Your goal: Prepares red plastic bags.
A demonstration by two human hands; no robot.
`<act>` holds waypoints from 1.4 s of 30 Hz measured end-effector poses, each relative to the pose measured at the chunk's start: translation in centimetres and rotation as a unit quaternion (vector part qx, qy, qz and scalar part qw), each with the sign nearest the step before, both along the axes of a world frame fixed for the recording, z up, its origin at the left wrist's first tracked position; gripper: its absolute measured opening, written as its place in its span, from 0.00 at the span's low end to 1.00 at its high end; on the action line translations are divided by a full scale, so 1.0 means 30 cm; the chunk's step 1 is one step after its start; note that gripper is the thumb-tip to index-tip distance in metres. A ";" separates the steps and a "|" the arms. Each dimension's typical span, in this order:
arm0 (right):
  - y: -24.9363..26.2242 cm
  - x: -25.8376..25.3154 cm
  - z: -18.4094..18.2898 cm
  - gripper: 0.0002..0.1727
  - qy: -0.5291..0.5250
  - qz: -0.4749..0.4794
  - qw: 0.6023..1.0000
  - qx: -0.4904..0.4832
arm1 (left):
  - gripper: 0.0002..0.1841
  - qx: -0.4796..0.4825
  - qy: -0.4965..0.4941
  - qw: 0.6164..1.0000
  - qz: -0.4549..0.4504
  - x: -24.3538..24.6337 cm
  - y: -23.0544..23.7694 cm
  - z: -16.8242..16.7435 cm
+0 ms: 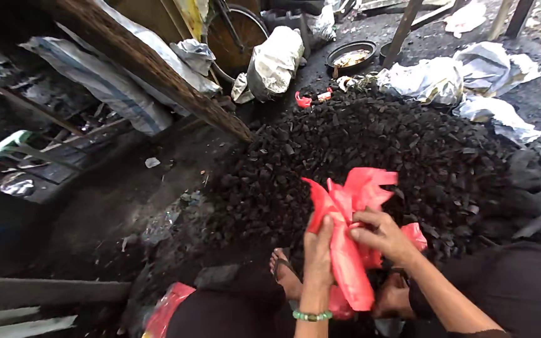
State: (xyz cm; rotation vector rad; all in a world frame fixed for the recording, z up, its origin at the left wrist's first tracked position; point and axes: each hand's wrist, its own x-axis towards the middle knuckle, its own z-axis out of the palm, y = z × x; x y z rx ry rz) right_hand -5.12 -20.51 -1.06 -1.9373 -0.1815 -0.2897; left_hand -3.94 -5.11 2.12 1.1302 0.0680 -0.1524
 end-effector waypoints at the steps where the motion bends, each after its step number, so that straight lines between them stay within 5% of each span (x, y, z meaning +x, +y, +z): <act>1: 0.025 -0.010 0.018 0.27 0.040 0.003 0.999 -0.001 | 0.13 -0.003 0.012 1.000 -0.016 -0.014 -0.009 -0.005; 3: 0.048 -0.021 0.025 0.38 0.090 -0.001 0.996 -0.005 | 0.14 -0.014 0.029 0.999 -0.020 -0.029 -0.014 -0.013; 8: 0.050 -0.027 -0.029 0.19 -0.035 -0.019 0.999 0.003 | 0.12 -0.023 0.013 0.999 -0.047 -0.010 -0.008 -0.035; 14: 0.021 -0.022 -0.038 0.25 -0.045 0.034 0.996 0.071 | 0.10 -0.018 -0.022 0.997 -0.078 -0.001 0.016 -0.016; 20: 0.056 -0.020 -0.037 0.17 -0.038 -0.028 0.994 0.103 | 0.16 0.014 -0.014 0.999 -0.046 -0.012 0.032 -0.021; 24: 0.068 -0.021 -0.040 0.18 -0.140 -0.052 0.989 -0.022 | 0.27 0.067 -0.034 0.996 -0.050 -0.026 0.025 -0.034; 27: 0.046 -0.018 -0.038 0.20 -0.180 -0.036 0.976 -0.116 | 0.14 0.089 -0.049 0.992 -0.071 -0.023 0.014 -0.034; 29: 0.022 -0.011 -0.038 0.21 -0.175 -0.039 0.975 -0.131 | 0.14 0.085 -0.030 0.994 -0.062 -0.032 0.014 -0.022; 33: -0.128 -0.013 -0.058 0.16 -0.069 -0.191 0.979 -0.035 | 0.12 0.097 -0.003 0.989 0.111 -0.034 0.108 0.087; 36: -0.319 -0.014 -0.141 0.21 0.021 -0.381 0.913 0.145 | 0.19 0.039 -0.114 0.970 0.211 0.004 0.318 0.151; 39: -0.442 -0.002 -0.201 0.20 -0.021 -0.494 0.828 0.266 | 0.27 0.010 -0.200 0.958 0.204 0.095 0.561 0.044; 42: -0.472 0.007 -0.176 0.17 -0.058 -0.501 0.827 0.249 | 0.25 0.009 -0.189 0.960 0.208 0.080 0.507 0.086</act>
